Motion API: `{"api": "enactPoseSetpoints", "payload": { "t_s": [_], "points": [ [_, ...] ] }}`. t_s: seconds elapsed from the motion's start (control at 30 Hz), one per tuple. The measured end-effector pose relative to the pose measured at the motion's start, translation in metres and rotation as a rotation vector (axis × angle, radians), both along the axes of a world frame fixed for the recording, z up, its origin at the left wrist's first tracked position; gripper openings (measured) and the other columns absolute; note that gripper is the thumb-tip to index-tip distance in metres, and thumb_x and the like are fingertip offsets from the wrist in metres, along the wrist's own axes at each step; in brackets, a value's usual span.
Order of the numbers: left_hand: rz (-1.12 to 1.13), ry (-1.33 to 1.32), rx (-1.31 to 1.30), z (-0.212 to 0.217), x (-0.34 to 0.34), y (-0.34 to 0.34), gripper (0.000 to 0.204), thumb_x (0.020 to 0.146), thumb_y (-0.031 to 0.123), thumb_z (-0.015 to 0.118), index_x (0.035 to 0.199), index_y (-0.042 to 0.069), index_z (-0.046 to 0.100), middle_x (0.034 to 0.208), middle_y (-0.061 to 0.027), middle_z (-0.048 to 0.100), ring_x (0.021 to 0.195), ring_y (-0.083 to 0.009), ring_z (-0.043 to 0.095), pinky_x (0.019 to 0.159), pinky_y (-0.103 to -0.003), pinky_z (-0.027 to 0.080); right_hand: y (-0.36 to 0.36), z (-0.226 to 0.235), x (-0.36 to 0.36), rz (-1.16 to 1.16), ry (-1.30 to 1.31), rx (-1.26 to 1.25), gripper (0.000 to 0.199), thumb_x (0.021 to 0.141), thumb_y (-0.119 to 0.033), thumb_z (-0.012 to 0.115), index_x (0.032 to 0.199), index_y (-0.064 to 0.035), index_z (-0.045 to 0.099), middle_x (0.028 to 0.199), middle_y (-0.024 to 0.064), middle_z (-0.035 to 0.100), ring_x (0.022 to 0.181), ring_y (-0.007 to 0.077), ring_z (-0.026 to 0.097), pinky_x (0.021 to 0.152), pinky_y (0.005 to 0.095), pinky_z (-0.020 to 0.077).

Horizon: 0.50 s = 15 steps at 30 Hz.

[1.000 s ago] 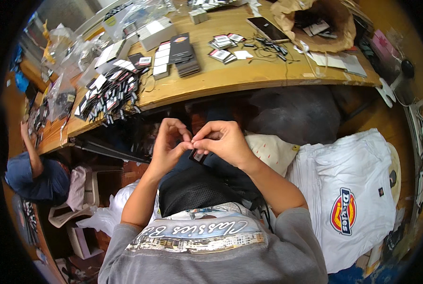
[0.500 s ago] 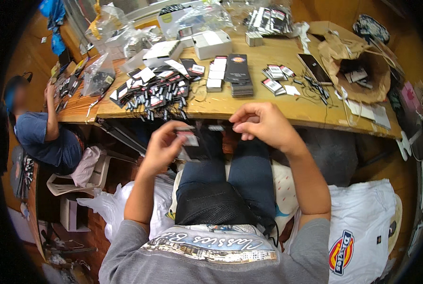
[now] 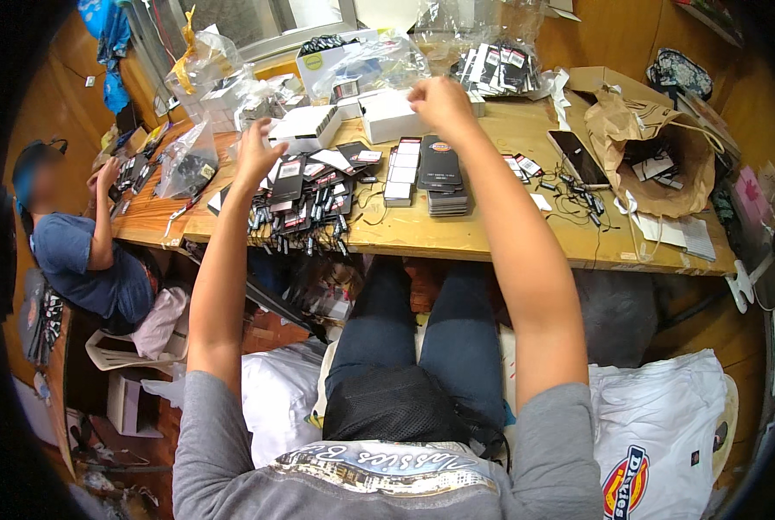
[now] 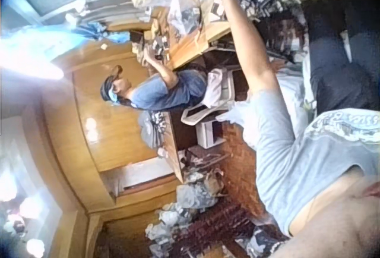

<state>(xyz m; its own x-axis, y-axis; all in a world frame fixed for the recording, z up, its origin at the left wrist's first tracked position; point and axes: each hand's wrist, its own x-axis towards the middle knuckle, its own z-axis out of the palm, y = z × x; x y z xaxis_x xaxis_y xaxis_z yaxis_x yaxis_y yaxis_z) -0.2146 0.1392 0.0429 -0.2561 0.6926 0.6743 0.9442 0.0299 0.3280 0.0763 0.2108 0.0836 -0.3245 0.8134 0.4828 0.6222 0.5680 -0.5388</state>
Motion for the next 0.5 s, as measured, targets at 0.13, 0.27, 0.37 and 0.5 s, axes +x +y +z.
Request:
{"api": "enactPoseSetpoints", "payload": {
  "t_s": [0.13, 0.27, 0.37, 0.5],
  "points": [
    [-0.498, 0.033, -0.229, 0.007, 0.065, 0.022, 0.037, 0.063, 0.019, 0.066, 0.097, 0.007, 0.055, 0.094, -0.0123, 0.054, 0.082, -0.0242, 0.052, 0.080, -0.033, 0.039, 0.025, -0.033, 0.043, 0.005, -0.199, -0.220, 0.045, 0.059, -0.023, 0.070, 0.097, -0.0038, 0.057, 0.094, 0.0144, 0.058, 0.087, 0.0242, 0.055, 0.076, 0.0315, 0.0424],
    [-0.502, 0.222, -0.494, -0.014, 0.118, 0.055, 0.064, 0.056, 0.043, 0.069, 0.107, 0.008, 0.052, 0.104, -0.0161, 0.051, 0.101, -0.0308, 0.043, 0.086, -0.038, 0.032, 0.020, -0.036, 0.045, 0.140, -0.310, -0.472, 0.069, 0.056, -0.026, 0.074, 0.112, 0.0017, 0.044, 0.109, 0.0164, 0.049, 0.099, 0.0254, 0.048, 0.081, 0.0335, 0.0399],
    [-0.434, 0.297, -0.658, -0.021, 0.130, 0.083, 0.092, 0.045, 0.060, 0.066, 0.116, 0.007, 0.043, 0.110, -0.0204, 0.046, 0.108, -0.0340, 0.036, 0.092, -0.038, 0.022, 0.025, -0.035, 0.043, 0.191, -0.277, -0.568, 0.069, 0.051, -0.023, 0.076, 0.109, 0.0014, 0.047, 0.108, 0.0166, 0.050, 0.099, 0.0249, 0.048, 0.081, 0.0326, 0.0399],
    [-0.438, 0.304, -0.777, -0.015, 0.137, 0.088, 0.091, 0.042, 0.059, 0.069, 0.114, 0.009, 0.045, 0.106, -0.0187, 0.050, 0.106, -0.0319, 0.039, 0.089, -0.035, 0.027, 0.016, -0.032, 0.037, 0.073, -0.427, -0.230, 0.061, 0.047, -0.023, 0.077, 0.098, 0.0015, 0.054, 0.098, 0.0181, 0.055, 0.092, 0.0280, 0.051, 0.079, 0.0335, 0.0408]
  ]
}}
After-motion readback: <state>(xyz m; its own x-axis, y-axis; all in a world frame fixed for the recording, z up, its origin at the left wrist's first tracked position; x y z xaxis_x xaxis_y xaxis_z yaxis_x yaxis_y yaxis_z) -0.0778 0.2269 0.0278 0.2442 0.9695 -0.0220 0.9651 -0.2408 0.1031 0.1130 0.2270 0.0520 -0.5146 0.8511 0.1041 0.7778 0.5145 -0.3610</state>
